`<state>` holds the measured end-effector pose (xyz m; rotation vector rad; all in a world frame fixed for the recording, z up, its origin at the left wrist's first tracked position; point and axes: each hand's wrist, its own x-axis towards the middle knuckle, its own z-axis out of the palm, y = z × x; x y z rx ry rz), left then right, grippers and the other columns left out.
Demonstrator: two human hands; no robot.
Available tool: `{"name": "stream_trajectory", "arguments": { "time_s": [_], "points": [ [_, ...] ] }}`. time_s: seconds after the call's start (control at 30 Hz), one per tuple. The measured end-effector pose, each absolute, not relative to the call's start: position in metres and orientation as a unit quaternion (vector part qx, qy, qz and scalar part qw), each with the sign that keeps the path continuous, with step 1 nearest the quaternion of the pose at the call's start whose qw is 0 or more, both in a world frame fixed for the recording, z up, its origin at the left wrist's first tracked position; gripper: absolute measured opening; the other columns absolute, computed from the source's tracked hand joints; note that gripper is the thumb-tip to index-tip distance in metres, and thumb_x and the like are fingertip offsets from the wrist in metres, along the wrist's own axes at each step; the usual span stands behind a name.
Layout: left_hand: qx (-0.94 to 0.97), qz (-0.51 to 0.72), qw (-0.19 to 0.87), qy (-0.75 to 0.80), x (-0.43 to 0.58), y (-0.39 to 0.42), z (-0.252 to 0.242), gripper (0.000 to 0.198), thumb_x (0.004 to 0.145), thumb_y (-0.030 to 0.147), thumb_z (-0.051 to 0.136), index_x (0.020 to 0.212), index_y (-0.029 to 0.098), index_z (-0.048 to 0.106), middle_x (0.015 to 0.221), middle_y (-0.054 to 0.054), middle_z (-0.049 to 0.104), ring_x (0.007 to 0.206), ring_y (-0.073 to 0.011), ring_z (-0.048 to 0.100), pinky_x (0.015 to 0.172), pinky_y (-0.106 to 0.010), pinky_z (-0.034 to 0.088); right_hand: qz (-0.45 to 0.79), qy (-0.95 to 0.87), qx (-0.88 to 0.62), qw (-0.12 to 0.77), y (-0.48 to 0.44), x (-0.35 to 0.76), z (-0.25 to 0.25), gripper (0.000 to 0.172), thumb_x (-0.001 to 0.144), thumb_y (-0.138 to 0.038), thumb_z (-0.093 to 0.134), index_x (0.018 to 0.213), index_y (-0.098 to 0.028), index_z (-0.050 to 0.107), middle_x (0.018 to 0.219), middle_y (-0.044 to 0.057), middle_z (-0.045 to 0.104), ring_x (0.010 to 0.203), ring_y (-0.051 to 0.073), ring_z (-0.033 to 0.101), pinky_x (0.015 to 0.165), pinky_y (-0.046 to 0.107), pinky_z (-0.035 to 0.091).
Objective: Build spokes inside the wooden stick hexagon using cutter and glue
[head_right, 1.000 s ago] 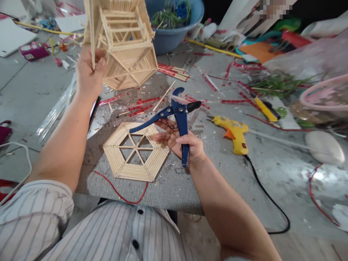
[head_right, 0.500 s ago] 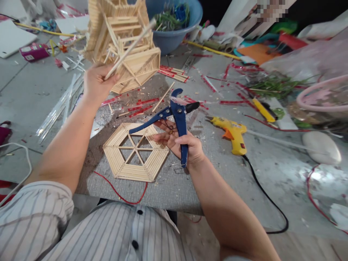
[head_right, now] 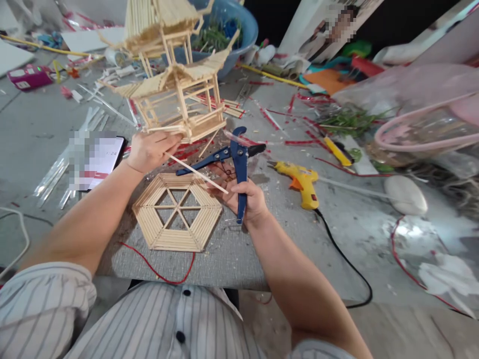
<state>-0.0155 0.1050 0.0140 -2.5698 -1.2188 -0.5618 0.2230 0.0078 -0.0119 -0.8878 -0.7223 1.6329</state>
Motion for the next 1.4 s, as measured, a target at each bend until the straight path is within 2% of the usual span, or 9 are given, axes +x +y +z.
{"name": "stream_trajectory", "arguments": {
  "time_s": [0.27,0.37,0.5,0.63,0.97,1.1,1.17,1.27,1.4],
  "points": [
    [-0.917,-0.088,0.083,-0.379,-0.008,0.102,0.014,0.047,0.095,0.038,0.03,0.123,0.026,0.065,0.093,-0.009,0.074,0.078,-0.0204,0.066,0.061,-0.03,0.042,0.71,-0.272,-0.35,0.548,0.01,0.222,-0.009,0.033,0.045,-0.021,0.058,0.076,-0.026,0.064,0.102,-0.001,0.073,0.069,0.016,0.067,0.069,0.037,0.058],
    [-0.923,-0.066,0.066,-0.373,-0.005,0.101,0.013,0.046,0.093,0.03,0.032,0.125,0.028,0.064,0.094,-0.009,0.074,0.077,-0.0208,0.067,0.061,-0.03,0.043,0.714,-0.272,-0.345,0.545,0.011,0.223,-0.011,0.027,0.045,-0.021,0.058,0.071,-0.025,0.063,0.098,-0.001,0.073,0.068,0.017,0.067,0.069,0.038,0.058],
    [-0.927,-0.083,0.062,-0.359,-0.003,0.102,0.011,0.04,0.09,0.024,0.037,0.111,0.024,0.071,0.084,-0.007,0.072,0.077,-0.0199,0.067,0.064,-0.031,0.046,0.717,-0.281,-0.346,0.536,0.012,0.225,-0.014,0.009,0.046,-0.022,0.059,0.054,-0.024,0.054,0.079,0.0,0.073,0.071,0.021,0.068,0.069,0.04,0.058],
    [-0.931,-0.058,0.088,-0.351,-0.004,0.103,0.01,0.037,0.091,0.02,0.038,0.105,0.022,0.073,0.084,-0.007,0.073,0.084,-0.0204,0.067,0.062,-0.03,0.044,0.7,-0.264,-0.351,0.562,0.013,0.226,-0.015,0.012,0.047,-0.02,0.06,0.053,-0.024,0.051,0.081,-0.002,0.073,0.081,0.022,0.069,0.072,0.039,0.058],
    [-0.872,0.027,0.034,-0.487,-0.003,0.1,0.024,0.035,0.091,0.029,0.038,0.103,0.025,0.071,0.105,-0.006,0.073,0.103,-0.0275,0.066,0.078,-0.037,0.048,0.66,-0.237,-0.38,0.603,0.017,0.229,-0.012,0.023,0.044,-0.015,0.057,0.064,-0.026,0.051,0.088,-0.001,0.071,0.088,0.021,0.067,0.071,0.036,0.059],
    [-0.836,0.006,0.026,-0.549,-0.01,0.107,0.024,0.042,0.091,0.039,0.037,0.114,0.019,0.066,0.117,-0.013,0.068,0.108,-0.0316,0.064,0.084,-0.042,0.048,0.634,-0.232,-0.373,0.637,0.019,0.234,-0.011,0.031,0.044,-0.014,0.055,0.072,-0.028,0.056,0.097,-0.004,0.07,0.097,0.019,0.066,0.072,0.033,0.059],
    [-0.813,-0.012,0.02,-0.582,-0.017,0.114,0.022,0.052,0.09,0.051,0.037,0.112,0.015,0.066,0.112,-0.018,0.07,0.101,-0.0334,0.065,0.081,-0.043,0.049,0.623,-0.225,-0.364,0.655,0.02,0.237,-0.011,0.04,0.045,-0.013,0.055,0.08,-0.031,0.06,0.104,-0.006,0.069,0.1,0.017,0.064,0.076,0.032,0.058],
    [-0.791,-0.058,-0.011,-0.609,-0.027,0.126,0.018,0.055,0.086,0.06,0.042,0.102,0.016,0.07,0.092,-0.015,0.073,0.088,-0.0279,0.066,0.074,-0.037,0.048,0.616,-0.218,-0.358,0.667,0.021,0.241,-0.011,0.048,0.045,-0.014,0.056,0.088,-0.035,0.062,0.109,-0.007,0.068,0.103,0.017,0.062,0.078,0.033,0.057],
    [-0.815,-0.111,-0.111,-0.558,-0.036,0.137,0.016,0.036,0.083,0.046,0.051,0.096,0.02,0.073,0.075,-0.006,0.071,0.072,-0.0175,0.062,0.065,-0.027,0.045,0.625,-0.228,-0.369,0.649,0.02,0.239,-0.012,0.043,0.047,-0.016,0.055,0.085,-0.036,0.061,0.108,-0.01,0.069,0.101,0.016,0.063,0.078,0.033,0.055]
  ]
}}
